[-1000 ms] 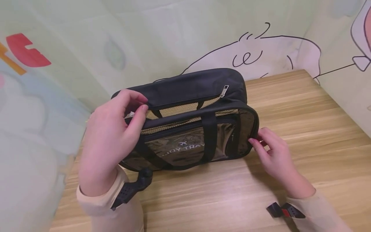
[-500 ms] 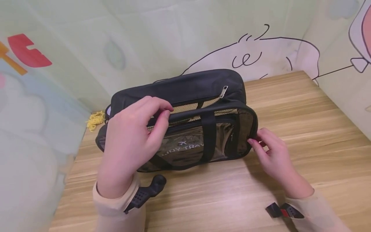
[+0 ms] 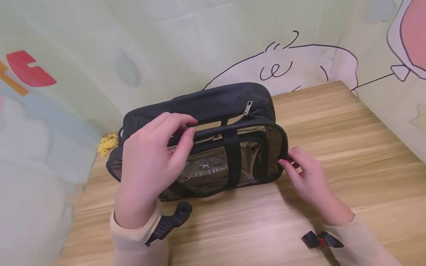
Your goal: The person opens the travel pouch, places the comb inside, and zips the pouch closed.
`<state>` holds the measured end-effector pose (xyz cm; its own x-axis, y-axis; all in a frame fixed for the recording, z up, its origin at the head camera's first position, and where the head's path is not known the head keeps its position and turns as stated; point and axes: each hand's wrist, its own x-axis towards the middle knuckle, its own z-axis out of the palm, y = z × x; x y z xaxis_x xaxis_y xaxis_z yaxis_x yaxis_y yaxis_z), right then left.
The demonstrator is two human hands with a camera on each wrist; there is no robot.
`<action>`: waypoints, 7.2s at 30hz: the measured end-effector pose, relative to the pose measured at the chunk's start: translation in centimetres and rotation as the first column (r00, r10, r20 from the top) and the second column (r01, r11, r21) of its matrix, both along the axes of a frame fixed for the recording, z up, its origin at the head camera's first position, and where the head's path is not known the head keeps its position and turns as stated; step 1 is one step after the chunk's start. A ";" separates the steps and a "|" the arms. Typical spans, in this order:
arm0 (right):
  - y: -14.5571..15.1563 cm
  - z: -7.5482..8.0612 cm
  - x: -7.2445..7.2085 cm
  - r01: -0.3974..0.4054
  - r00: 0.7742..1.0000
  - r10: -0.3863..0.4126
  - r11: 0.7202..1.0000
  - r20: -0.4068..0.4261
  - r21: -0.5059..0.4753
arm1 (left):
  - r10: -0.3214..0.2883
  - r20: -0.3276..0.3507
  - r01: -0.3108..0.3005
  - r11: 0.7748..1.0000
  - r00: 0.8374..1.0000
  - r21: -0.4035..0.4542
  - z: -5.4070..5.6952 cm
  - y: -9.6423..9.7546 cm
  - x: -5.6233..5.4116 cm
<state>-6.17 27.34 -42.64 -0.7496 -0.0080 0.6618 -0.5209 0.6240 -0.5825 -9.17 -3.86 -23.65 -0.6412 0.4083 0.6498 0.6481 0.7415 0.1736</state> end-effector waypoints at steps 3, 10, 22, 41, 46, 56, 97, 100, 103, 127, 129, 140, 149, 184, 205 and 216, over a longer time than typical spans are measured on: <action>-0.1 0.1 0.1 -0.009 1.000 0.009 1.000 0.008 -0.005 | -0.019 0.007 0.019 1.000 1.000 -0.009 0.1 0.5 -0.1; 0.1 0.3 0.2 -0.017 0.999 0.017 1.000 0.027 -0.005 | -0.032 0.002 0.032 0.991 0.999 -0.128 1.0 2.5 -0.2; 0.0 0.2 0.1 -0.008 1.000 0.008 1.000 -0.004 0.004 | 0.005 0.212 0.050 0.966 0.977 -0.254 2.7 6.0 -1.6; 0.1 -0.2 -0.2 -0.028 1.000 0.028 0.999 -0.007 -0.021 | 0.117 0.444 0.031 0.949 0.888 -0.313 4.1 9.0 -4.5; 0.1 -0.1 -0.2 -0.035 0.999 0.035 0.999 -0.004 -0.032 | 0.150 0.420 0.035 0.915 0.895 -0.402 4.2 9.9 -5.0; -0.1 0.2 -0.1 -0.036 0.999 0.037 0.999 0.015 -0.040 | 0.128 0.448 0.126 0.860 0.885 -0.494 5.2 10.5 -5.5; -0.1 0.0 0.0 -0.004 1.000 0.004 1.000 0.007 -0.023 | 0.171 0.498 0.127 0.852 0.850 -0.508 4.4 10.8 -5.9; -0.1 0.0 0.0 -0.005 1.000 0.005 1.000 0.007 -0.026 | 0.200 0.483 0.096 0.848 0.853 -0.521 4.3 10.8 -5.9; -0.1 0.0 0.0 -0.008 1.000 0.008 1.000 0.006 -0.030 | 0.210 0.478 0.090 0.842 0.853 -0.531 4.3 10.8 -5.9; -0.3 0.3 -0.1 -0.018 1.000 0.019 0.999 0.013 -0.035 | 0.273 0.623 0.189 0.798 0.733 -0.573 4.8 10.1 -7.1; -0.3 0.3 0.0 -0.014 1.000 0.014 0.999 0.015 -0.041 | 0.255 0.646 0.218 0.800 0.719 -0.559 4.6 10.2 -7.6; -0.3 0.3 -0.1 -0.007 1.000 0.007 1.000 0.000 -0.018 | 0.183 0.694 0.299 0.805 0.696 -0.512 4.5 9.9 -8.6; -0.4 0.3 0.0 -0.017 1.000 0.017 0.999 -0.008 -0.030 | 0.220 0.623 0.199 0.824 0.750 -0.531 4.3 9.8 -7.7; -0.8 0.2 -0.6 -0.060 0.998 0.058 0.996 -0.024 -0.067 | -0.120 0.649 0.212 0.975 0.751 -0.065 3.7 6.0 -7.4; -0.4 7.3 -2.9 -0.270 0.962 0.241 0.788 -0.126 -0.553 | -0.049 0.664 0.174 0.977 0.747 -0.124 3.4 7.7 -6.4; -2.1 11.6 -3.2 -0.247 0.968 0.245 0.867 -0.061 -0.433 | -0.021 0.646 0.166 0.972 0.763 -0.165 3.4 7.8 -6.0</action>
<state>-9.34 25.21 -31.08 -0.7586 0.0965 0.6444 -0.6270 0.1607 -0.7622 -15.21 3.94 -20.22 -0.8274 0.5617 0.0029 0.5093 0.7481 0.4254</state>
